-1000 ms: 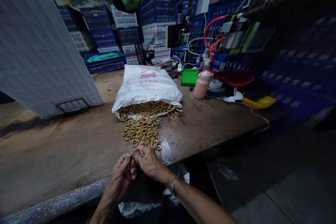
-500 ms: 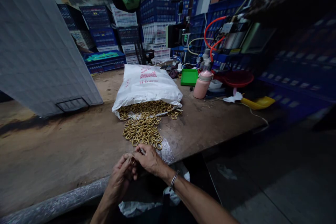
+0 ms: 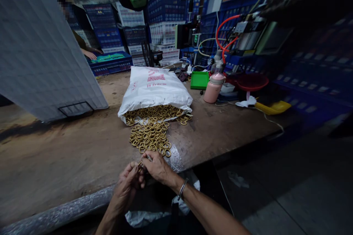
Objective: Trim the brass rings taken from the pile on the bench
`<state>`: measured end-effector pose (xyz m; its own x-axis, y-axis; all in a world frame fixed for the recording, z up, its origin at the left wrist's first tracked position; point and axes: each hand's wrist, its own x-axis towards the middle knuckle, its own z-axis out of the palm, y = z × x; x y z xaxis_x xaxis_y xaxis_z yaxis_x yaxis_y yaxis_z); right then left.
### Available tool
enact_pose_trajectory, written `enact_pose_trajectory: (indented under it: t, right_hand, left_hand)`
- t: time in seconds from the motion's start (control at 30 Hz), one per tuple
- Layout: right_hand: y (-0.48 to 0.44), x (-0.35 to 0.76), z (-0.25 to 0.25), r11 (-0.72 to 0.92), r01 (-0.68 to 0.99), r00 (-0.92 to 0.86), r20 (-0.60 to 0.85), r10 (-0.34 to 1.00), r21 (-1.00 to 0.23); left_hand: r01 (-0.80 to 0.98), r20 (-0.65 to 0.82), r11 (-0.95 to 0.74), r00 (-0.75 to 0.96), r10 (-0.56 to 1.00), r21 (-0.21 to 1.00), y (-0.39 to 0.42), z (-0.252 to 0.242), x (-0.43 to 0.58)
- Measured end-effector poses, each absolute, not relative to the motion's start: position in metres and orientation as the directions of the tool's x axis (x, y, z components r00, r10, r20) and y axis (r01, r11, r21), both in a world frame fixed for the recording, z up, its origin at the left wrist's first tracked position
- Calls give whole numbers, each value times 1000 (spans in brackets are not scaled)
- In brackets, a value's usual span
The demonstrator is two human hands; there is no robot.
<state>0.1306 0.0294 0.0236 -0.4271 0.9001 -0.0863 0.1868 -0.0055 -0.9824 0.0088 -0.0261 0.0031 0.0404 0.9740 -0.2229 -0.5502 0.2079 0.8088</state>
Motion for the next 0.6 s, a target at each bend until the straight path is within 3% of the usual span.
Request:
enact_pose_trajectory:
  t: [0.33,0.43,0.6]
  right_hand:
    - [31,130,21,-10,222,-435,-108,894,-975]
    - [31,134,19,122,387,-401,-48,915,-914]
    - [24,140,16,413,574,-529,65,846,-707]
  left_hand:
    - [-577,-223,199,30,974,792,-27,6,10]
    - [-591,-236,202,20,972,781,-28,6,10]
    - [-578,-224,197,25,974,792,-28,4,9]
